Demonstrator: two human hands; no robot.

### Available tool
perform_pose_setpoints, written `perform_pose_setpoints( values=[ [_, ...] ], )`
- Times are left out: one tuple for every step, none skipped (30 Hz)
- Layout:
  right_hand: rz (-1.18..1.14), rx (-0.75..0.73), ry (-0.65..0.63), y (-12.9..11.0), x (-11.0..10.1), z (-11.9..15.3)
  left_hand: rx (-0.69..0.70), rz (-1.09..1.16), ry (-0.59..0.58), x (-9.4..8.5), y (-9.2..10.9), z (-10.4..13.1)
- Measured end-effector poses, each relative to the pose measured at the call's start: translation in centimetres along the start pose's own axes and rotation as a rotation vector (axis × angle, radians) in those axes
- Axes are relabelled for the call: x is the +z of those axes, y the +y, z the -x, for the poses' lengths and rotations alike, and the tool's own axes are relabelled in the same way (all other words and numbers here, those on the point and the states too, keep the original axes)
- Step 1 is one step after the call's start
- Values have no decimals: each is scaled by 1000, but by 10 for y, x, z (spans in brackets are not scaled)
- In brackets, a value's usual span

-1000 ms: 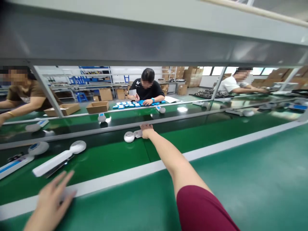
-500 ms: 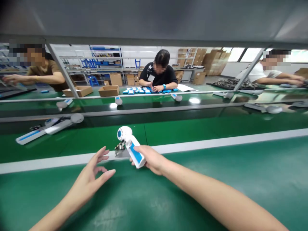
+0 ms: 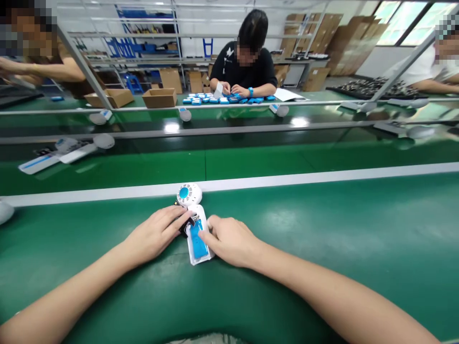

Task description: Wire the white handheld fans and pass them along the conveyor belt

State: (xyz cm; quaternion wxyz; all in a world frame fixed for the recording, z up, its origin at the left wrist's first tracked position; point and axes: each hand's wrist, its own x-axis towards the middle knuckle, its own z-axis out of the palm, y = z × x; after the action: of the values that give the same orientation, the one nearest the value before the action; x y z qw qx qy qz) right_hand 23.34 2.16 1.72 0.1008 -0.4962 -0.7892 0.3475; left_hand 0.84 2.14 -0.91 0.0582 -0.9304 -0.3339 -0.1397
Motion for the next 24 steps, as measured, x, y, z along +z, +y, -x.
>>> perform_pose_setpoints(
  values=[
    [64, -42, 90, -1, -1, 0, -3, 5, 19, 1, -1, -1],
    [107, -96, 170, -2, -1, -1, -14, 16, 36, 0, -1, -2],
    [122, -153, 225, -3, -1, -2, -41, 35, 57, -2, 0, -4],
    [109, -200, 246, -4, -1, -4, -83, 65, 78, -4, 1, -5],
    [78, -231, 242, -5, -1, -6, -139, 99, 101, -7, 2, -6],
    [44, -249, 227, -6, -1, -8, -201, 134, 116, -9, 3, -8],
    [22, -259, 217, -7, 0, -10, -261, 163, 124, -12, 5, -9],
    [15, -266, 216, -8, 0, -13, -306, 178, 128, -14, 6, -10],
    [19, -274, 225, -10, 0, -15, -329, 171, 137, -15, 7, -10],
    [23, -284, 231, -11, 0, -18, -329, 143, 152, -15, 7, -10],
    [13, -292, 231, -12, 0, -20, -309, 107, 180, -15, 8, -10],
    [-13, -296, 226, -13, 0, -21, -269, 72, 213, -15, 8, -9],
    [-50, -295, 220, -14, 0, -23, -213, 39, 245, -14, 8, -8],
    [-90, -293, 211, -14, 0, -23, -151, 8, 268, -14, 9, -8],
    [-125, -290, 204, -13, 0, -23, -88, -22, 278, -14, 9, -7],
    [-152, -286, 198, -13, 0, -23, -27, -56, 274, -14, 9, -7],
    [-169, -283, 195, -12, 0, -23, 24, -95, 264, -14, 9, -7],
    [-176, -281, 193, -11, 0, -22, 60, -132, 253, -15, 10, -7],
    [-175, -280, 195, -10, 0, -21, 82, -165, 246, -16, 10, -8],
    [-166, -280, 200, -9, 0, -20, 94, -191, 243, -17, 10, -8],
    [-153, -281, 210, -9, 0, -19, 101, -208, 242, -18, 11, -9],
    [-138, -282, 219, -8, 0, -19, 103, -214, 241, -20, 11, -9],
    [-122, -285, 224, -7, 1, -18, 102, -212, 228, -21, 11, -10],
    [-112, -289, 224, -7, 2, -18, 101, -206, 195, -23, 11, -11]
  ],
)
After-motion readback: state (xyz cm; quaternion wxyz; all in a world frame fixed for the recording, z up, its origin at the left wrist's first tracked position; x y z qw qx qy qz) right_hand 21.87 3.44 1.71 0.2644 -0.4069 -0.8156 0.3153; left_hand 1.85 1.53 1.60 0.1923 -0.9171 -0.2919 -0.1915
